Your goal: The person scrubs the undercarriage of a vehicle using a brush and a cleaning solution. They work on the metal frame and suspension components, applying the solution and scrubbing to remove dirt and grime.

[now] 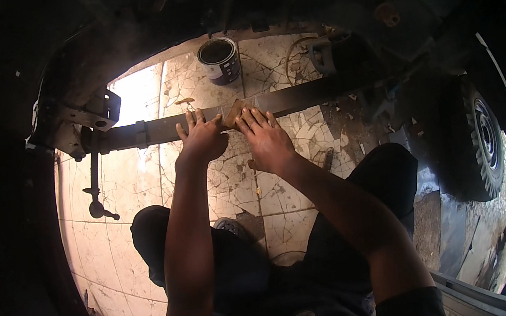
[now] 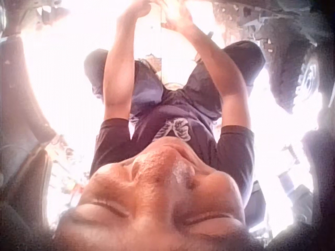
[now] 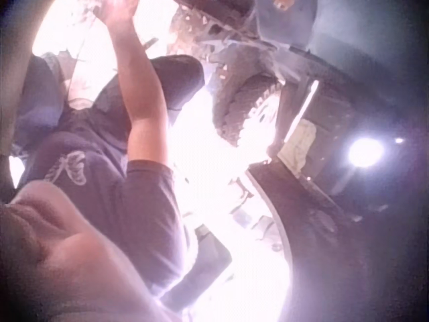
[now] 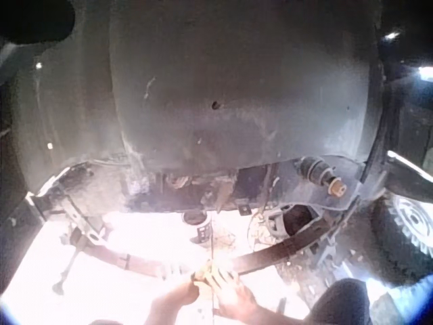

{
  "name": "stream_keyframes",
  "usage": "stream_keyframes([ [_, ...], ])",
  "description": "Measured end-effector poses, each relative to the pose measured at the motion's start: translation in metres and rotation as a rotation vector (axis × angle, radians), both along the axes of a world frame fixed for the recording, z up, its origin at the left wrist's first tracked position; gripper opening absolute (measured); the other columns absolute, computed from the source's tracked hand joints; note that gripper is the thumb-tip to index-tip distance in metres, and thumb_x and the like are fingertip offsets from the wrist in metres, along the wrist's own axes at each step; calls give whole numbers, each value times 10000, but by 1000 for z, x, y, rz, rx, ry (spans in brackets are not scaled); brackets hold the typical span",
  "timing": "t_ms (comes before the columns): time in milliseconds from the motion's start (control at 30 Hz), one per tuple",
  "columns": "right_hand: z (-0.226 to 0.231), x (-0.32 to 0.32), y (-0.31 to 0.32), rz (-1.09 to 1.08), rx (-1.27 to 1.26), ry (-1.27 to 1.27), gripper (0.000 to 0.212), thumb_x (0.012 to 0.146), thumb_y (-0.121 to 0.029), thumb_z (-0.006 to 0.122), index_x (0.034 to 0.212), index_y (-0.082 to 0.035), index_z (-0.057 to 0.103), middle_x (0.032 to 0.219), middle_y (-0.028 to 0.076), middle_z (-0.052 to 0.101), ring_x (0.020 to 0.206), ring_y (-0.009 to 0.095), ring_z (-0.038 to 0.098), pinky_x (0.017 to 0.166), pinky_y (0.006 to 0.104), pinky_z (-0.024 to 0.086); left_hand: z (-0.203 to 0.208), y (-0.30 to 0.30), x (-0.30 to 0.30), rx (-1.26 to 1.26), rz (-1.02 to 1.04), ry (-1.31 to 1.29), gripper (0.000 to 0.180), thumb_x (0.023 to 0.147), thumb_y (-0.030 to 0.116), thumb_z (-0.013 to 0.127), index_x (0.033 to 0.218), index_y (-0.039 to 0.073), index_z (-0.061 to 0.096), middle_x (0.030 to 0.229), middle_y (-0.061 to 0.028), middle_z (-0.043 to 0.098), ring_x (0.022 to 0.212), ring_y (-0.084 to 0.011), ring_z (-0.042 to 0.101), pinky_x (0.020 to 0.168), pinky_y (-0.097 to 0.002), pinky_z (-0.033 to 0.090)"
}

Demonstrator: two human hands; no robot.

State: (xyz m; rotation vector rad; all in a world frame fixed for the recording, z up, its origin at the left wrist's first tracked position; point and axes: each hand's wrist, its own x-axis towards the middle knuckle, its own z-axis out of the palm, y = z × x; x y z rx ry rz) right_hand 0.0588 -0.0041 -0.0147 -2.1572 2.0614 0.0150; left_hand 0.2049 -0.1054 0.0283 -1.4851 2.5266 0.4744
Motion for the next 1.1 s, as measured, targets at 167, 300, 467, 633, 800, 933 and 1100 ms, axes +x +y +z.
stream_keyframes([
  [167,-2,-3,-9,-35,-23,-10,1139,762,-434,851,1635,-78,212,1696,159,211,1572,305,192,1285,467,180,20,-3,3,194,-18,-83,638,952,400,608,1544,199,483,1671,-286,205,1579,-455,69,1236,-657,24],
  [300,-3,4,-20,-56,-32,-14,1143,745,-418,857,1638,-93,221,1701,146,209,1572,293,197,1289,456,162,8,-3,24,173,18,-83,702,933,476,659,1557,222,462,1673,-281,206,1578,-456,74,1239,-651,47],
  [467,-13,-2,-52,-89,-80,-35,1123,751,-413,846,1639,-116,227,1700,118,229,1568,283,215,1294,445,148,-3,-6,37,78,34,-107,753,927,535,671,1572,224,437,1676,-279,196,1580,-443,78,1238,-650,66],
  [633,-23,-6,-40,-107,-138,3,884,886,-286,677,1637,-126,239,1686,111,260,1562,274,228,1290,452,152,-8,-4,26,42,7,-175,766,904,602,679,1557,266,460,1678,-259,204,1571,-449,125,1236,-653,120],
  [800,-10,-15,6,-50,-71,24,823,914,-226,623,1635,-112,243,1696,108,238,1564,265,221,1288,463,141,0,-13,14,46,34,-52,806,905,569,693,1570,196,433,1675,-286,185,1569,-466,114,1224,-673,84],
  [933,5,-31,10,-50,15,89,949,865,-325,720,1639,-98,220,1711,108,197,1576,261,187,1290,464,131,-1,-12,-10,20,-5,116,729,948,395,630,1586,137,387,1656,-320,204,1565,-481,114,1220,-685,22],
  [1100,3,-15,-20,-116,25,-19,1143,782,-450,820,1651,-102,164,1717,120,175,1584,274,166,1298,450,112,-25,-14,-5,-92,-14,112,753,957,345,607,1622,172,299,1655,-312,215,1562,-477,134,1212,-699,50],
])
